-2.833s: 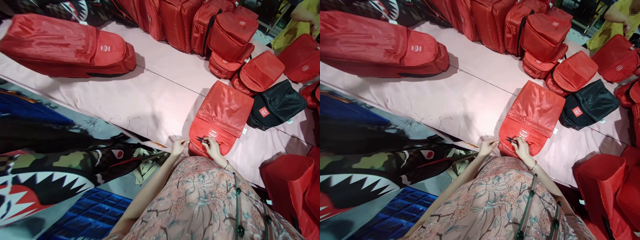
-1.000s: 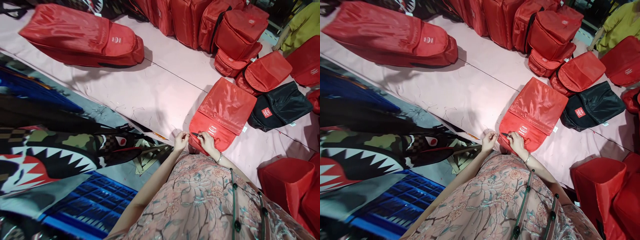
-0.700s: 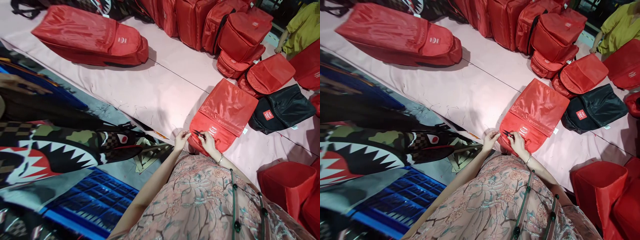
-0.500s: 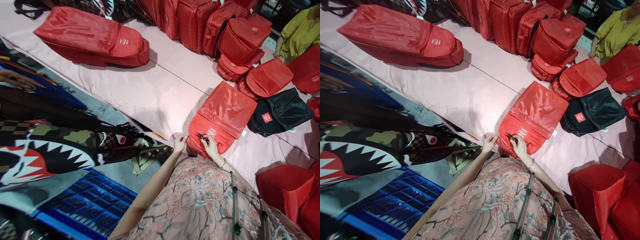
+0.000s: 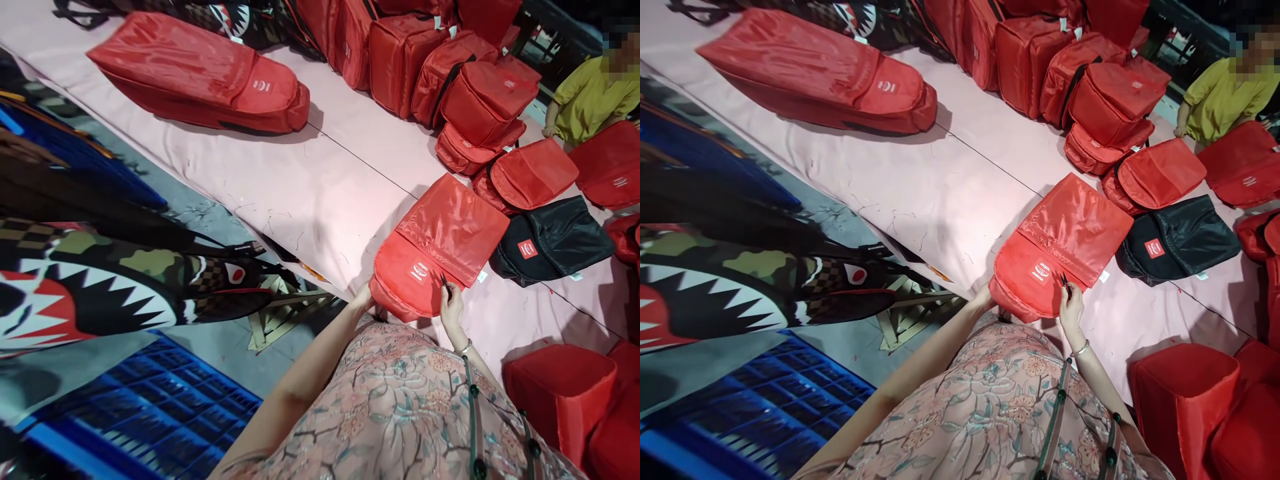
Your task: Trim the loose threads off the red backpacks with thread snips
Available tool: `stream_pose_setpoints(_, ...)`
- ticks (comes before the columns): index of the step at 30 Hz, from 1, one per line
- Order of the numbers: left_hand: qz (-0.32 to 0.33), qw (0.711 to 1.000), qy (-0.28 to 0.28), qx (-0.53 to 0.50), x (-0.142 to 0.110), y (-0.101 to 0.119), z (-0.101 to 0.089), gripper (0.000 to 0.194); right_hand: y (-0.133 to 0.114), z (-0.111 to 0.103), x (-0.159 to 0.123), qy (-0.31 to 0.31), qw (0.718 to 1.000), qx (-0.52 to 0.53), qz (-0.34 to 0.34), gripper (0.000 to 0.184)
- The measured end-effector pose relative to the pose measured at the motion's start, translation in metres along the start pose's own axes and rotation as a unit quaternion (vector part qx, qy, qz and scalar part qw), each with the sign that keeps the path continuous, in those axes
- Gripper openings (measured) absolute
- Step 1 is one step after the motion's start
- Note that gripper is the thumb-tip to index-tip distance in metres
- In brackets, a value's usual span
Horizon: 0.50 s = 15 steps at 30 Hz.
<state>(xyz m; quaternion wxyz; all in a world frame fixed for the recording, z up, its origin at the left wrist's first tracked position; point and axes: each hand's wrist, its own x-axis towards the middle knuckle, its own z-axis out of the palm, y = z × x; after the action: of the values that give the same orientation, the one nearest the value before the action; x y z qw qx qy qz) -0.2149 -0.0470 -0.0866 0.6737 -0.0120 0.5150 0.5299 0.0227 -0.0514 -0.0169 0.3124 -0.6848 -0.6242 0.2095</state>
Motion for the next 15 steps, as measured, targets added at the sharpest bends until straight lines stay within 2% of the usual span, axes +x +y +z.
stream_pose_setpoints(4, 0.081, 0.996, 0.034, -0.033, -0.007, 0.007, 0.021, 0.029, 0.003, 0.019, -0.001, 0.022, 0.998, 0.055, 0.005, 0.038)
stream_pose_setpoints(6, 0.141, 0.988, 0.045, -0.049, -0.019, 0.022, 0.032, 0.031, -0.001, 0.029, 0.003, 0.048, 0.991, 0.123, 0.018, 0.035)
stream_pose_setpoints(8, 0.229, 0.971, 0.058, -0.036, -0.035, 0.040, 0.046, 0.032, -0.010, 0.036, 0.009, 0.063, 0.974, 0.215, 0.047, 0.033)
stream_pose_setpoints(10, 0.332, 0.941, 0.066, 0.024, -0.053, 0.058, 0.060, 0.034, -0.022, 0.041, 0.016, 0.060, 0.945, 0.312, 0.081, 0.031)
stream_pose_setpoints(12, 0.421, 0.898, 0.064, 0.111, -0.071, 0.070, 0.072, 0.036, -0.035, 0.040, 0.022, 0.064, 0.914, 0.386, 0.107, 0.031)
stream_pose_setpoints(15, 0.489, 0.842, 0.048, 0.224, -0.087, 0.075, 0.081, 0.033, -0.053, 0.027, 0.024, 0.094, 0.885, 0.440, 0.117, 0.032)
